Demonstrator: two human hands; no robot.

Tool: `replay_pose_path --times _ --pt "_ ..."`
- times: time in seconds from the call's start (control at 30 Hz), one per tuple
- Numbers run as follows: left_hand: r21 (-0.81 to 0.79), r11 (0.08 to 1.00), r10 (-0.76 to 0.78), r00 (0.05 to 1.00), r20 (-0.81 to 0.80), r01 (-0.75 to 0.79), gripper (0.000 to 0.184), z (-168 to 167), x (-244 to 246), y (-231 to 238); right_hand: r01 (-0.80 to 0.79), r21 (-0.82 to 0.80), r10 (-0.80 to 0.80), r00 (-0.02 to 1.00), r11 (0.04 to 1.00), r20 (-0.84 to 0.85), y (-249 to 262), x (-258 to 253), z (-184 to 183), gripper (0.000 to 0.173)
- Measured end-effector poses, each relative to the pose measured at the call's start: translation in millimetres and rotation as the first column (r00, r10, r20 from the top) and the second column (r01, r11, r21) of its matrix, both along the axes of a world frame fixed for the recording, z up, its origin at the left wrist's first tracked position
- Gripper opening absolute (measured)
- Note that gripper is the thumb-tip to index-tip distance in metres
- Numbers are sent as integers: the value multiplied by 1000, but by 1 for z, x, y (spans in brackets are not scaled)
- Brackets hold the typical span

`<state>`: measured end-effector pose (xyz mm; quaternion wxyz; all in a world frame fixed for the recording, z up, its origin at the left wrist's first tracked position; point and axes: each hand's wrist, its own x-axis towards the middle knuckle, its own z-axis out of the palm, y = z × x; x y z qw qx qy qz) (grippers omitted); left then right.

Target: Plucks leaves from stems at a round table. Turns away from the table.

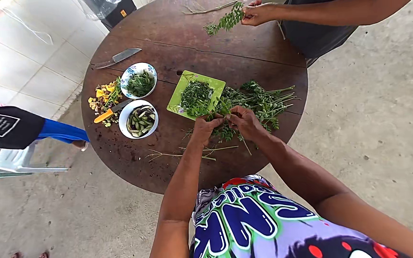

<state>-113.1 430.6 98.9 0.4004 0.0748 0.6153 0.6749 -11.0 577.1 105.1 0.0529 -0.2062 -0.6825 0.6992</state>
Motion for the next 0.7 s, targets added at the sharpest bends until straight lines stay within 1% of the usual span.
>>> replay_pose_path --times 0.1,0.17,0.23,0.33,0.53,0.7 --pt "32 999 6 999 33 -7 11 -3 -2 -1 -71 46 73 997 996 -33 4 0 -1 6" --pt "37 999 -11 1000 26 10 12 -2 -3 -2 -97 83 99 995 992 -10 6 -1 3 7" --pt "28 999 -24 1000 15 24 13 -1 -3 -2 -67 82 67 998 994 6 8 -2 4 7" --pt "43 999 -2 999 36 0 14 -1 -7 -5 -16 55 16 1000 998 -5 15 -3 4 8" --pt "32 999 8 999 51 -10 16 0 -10 -10 -13 57 14 999 998 -31 23 -1 2 6" --pt "21 999 -45 999 11 45 16 -6 -13 -15 23 9 -22 999 1000 -48 29 -1 -4 8"
